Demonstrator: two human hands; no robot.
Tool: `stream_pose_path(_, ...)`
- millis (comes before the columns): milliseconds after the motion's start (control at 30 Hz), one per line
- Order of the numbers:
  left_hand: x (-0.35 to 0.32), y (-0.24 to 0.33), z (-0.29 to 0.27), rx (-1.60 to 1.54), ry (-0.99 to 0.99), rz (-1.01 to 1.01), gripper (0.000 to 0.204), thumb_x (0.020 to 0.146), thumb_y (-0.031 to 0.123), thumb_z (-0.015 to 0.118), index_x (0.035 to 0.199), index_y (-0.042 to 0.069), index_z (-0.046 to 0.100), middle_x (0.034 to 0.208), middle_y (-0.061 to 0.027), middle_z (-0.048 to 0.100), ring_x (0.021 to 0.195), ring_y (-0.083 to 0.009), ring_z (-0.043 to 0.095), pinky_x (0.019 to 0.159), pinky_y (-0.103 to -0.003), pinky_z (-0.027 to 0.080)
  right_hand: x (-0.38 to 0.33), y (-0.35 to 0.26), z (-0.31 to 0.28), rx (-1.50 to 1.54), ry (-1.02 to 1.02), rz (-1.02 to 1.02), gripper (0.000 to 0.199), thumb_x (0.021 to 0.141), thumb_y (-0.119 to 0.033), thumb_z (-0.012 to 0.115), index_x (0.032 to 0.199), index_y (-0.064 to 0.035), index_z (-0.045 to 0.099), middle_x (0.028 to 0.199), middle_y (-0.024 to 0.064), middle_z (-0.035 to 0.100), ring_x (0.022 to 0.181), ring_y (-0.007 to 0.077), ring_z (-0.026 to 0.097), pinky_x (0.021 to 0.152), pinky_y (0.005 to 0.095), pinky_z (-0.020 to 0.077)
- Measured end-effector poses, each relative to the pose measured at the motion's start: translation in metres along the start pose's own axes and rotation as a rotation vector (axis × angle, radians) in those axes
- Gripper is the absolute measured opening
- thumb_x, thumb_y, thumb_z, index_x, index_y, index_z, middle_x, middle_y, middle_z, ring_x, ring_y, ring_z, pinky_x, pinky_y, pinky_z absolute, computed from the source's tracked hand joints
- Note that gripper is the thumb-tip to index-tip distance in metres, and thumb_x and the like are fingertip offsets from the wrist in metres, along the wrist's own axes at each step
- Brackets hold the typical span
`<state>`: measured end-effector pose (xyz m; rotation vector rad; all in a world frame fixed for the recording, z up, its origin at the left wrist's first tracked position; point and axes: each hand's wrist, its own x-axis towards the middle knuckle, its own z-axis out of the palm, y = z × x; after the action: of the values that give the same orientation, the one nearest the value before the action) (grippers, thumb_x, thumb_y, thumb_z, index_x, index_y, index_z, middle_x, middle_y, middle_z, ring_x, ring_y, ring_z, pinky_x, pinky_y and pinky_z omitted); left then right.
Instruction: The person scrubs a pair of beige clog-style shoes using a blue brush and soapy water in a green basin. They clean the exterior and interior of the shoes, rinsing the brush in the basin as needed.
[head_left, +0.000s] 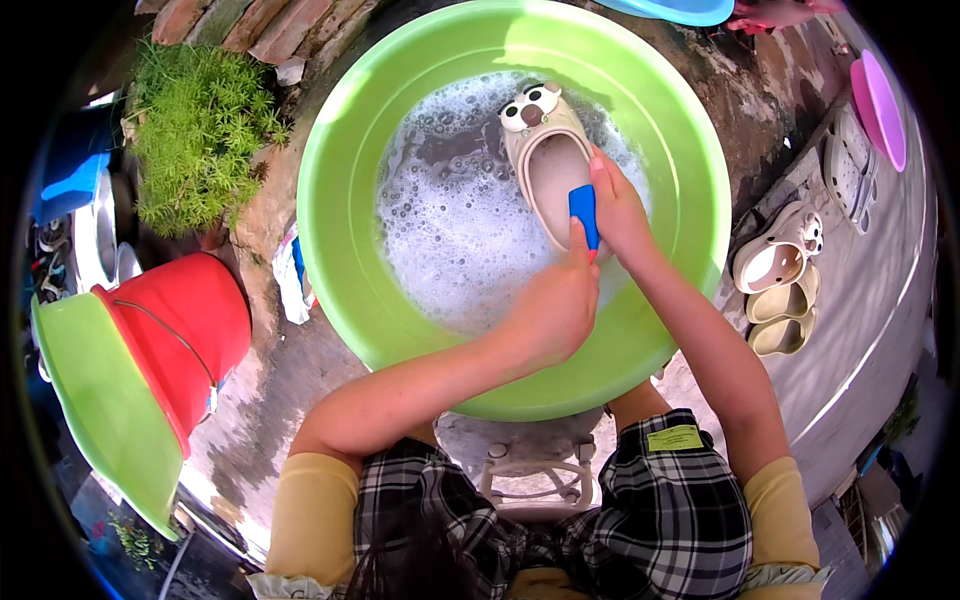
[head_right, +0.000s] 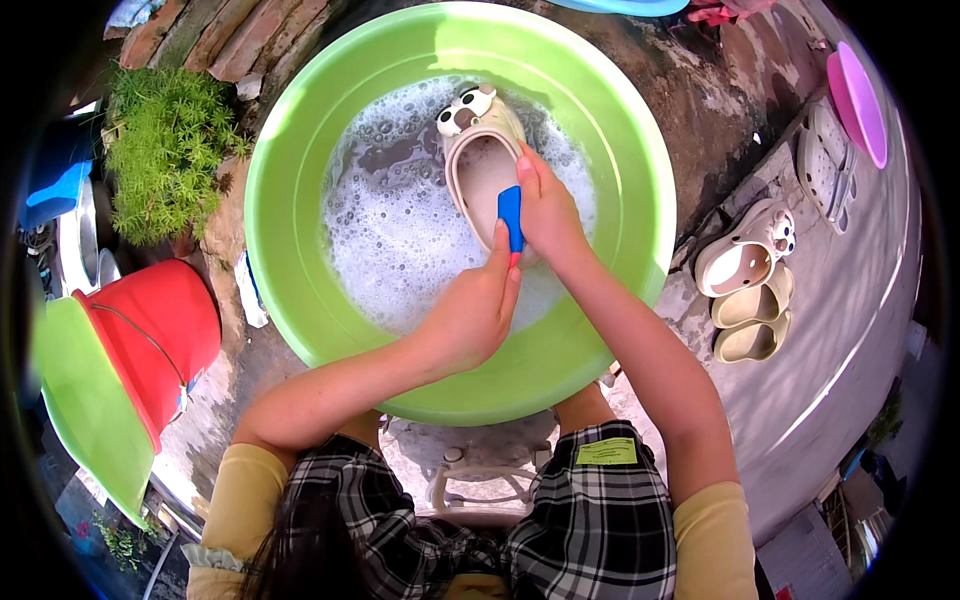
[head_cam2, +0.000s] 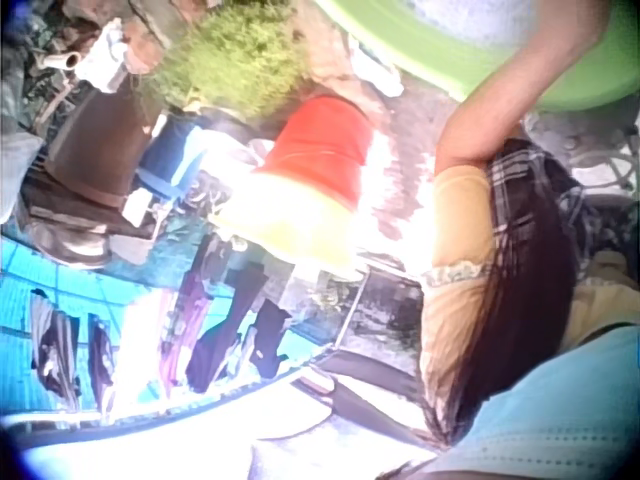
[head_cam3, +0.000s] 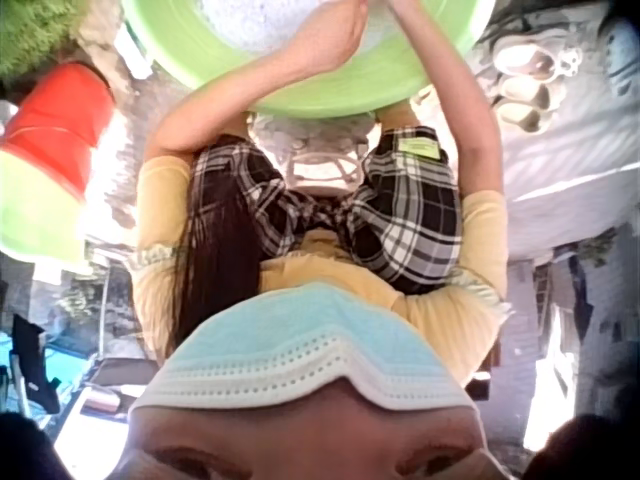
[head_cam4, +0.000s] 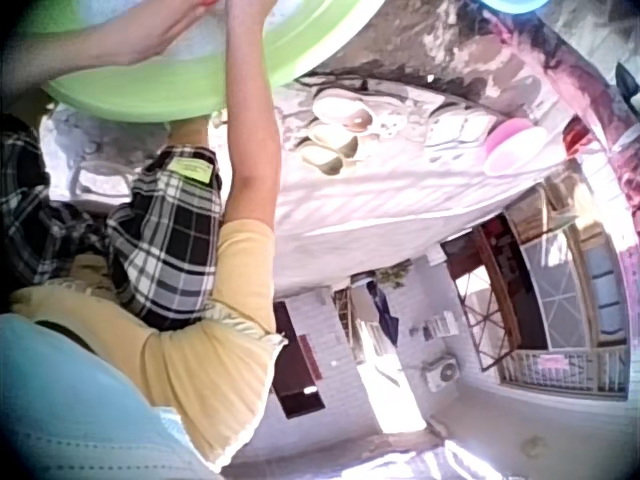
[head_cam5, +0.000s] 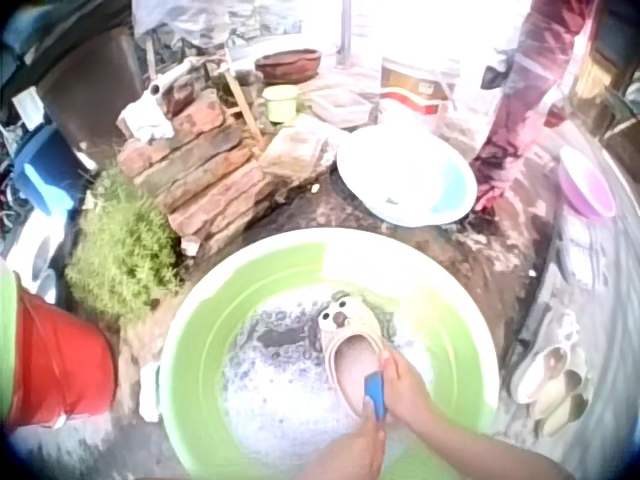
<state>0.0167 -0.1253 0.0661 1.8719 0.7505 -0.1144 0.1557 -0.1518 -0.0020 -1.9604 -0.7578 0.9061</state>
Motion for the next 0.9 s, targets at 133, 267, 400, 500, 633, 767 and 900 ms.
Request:
stream_pose_path(133,0.023,-0.006,-0.023,-0.028,-0.001,-0.122,0.048,0.093,0.017,0.034,0.130,-0.012,0.027,0.072,-0.0264,0.057,0.064,-0.0362,0.057,0.063,-0.042,0.045,-0.002,-0.001,0.009,-0.130,0.050,-0.036,0.045,0.095,-0.037,0.033,0.130,-0.0111,0.044,0.093,0.0226,0.059,0.092,0.0352,0.056,0.087,0.0378,0.0411)
stream_pose_path(267,0.004,0.007,-0.040,-0.194,-0.038,-0.107,0.050,0.090,0.014,0.042,0.134,-0.006,0.027,0.077,-0.0207,0.057,0.068,-0.0242,0.056,0.065,-0.033,0.044,0.010,-0.016,-0.002,0.030,-0.050,0.103,0.049,0.093,-0.040,0.037,0.132,-0.0106,0.041,0.117,0.0233,0.053,0.110,0.0318,0.050,0.092,0.0365,0.0377)
stream_pose_path(400,-0.021,-0.014,-0.060,-0.153,0.072,-0.092,0.047,0.086,0.008,0.049,0.130,-0.001,0.037,0.078,-0.0177,0.056,0.071,-0.0209,0.055,0.067,-0.033,0.044,0.006,-0.009,0.001,0.221,0.018,0.186,0.056,0.091,-0.044,0.042,0.128,-0.0020,0.044,0.116,0.0180,0.056,0.106,0.0245,0.054,0.089,0.0335,0.0403)
stream_pose_path(500,-0.017,-0.024,-0.066,0.013,0.285,0.056,0.038,0.086,0.009,0.050,0.122,-0.003,0.045,0.076,-0.0205,0.059,0.067,-0.0264,0.058,0.064,-0.036,0.045,0.001,-0.017,-0.004,0.378,-0.055,0.389,0.058,0.090,-0.047,0.044,0.120,0.0030,0.050,0.107,0.0155,0.061,0.099,0.0208,0.057,0.085,0.0317,0.0424)
stream_pose_path(633,-0.016,-0.005,-0.040,0.258,0.142,0.025,0.044,0.083,0.009,0.048,0.121,-0.011,0.039,0.068,-0.0232,0.058,0.061,-0.0392,0.058,0.060,-0.046,0.045,-0.003,-0.025,-0.003,0.400,-0.086,0.456,0.059,0.088,-0.049,0.045,0.109,0.0049,0.056,0.101,0.0170,0.062,0.095,0.0218,0.058,0.083,0.0317,0.0431)
stream_pose_path(767,-0.014,0.033,-0.031,0.236,-0.072,-0.064,0.050,0.077,0.006,0.047,0.120,-0.015,0.035,0.068,-0.0262,0.056,0.065,-0.0410,0.058,0.062,-0.047,0.045,0.000,-0.016,0.007,0.143,0.059,0.345,0.064,0.086,-0.052,0.046,0.108,0.0071,0.055,0.099,0.0220,0.061,0.095,0.0303,0.058,0.083,0.0364,0.0431)
stream_pose_path(900,-0.017,0.033,-0.029,0.170,-0.059,-0.044,0.054,0.075,0.007,0.046,0.121,-0.018,0.030,0.071,-0.0286,0.056,0.069,-0.0429,0.057,0.064,-0.048,0.045,-0.004,-0.016,0.011,0.118,0.076,0.295,0.064,0.086,-0.052,0.046,0.107,0.0077,0.054,0.099,0.0242,0.060,0.095,0.0326,0.058,0.082,0.0388,0.0432)
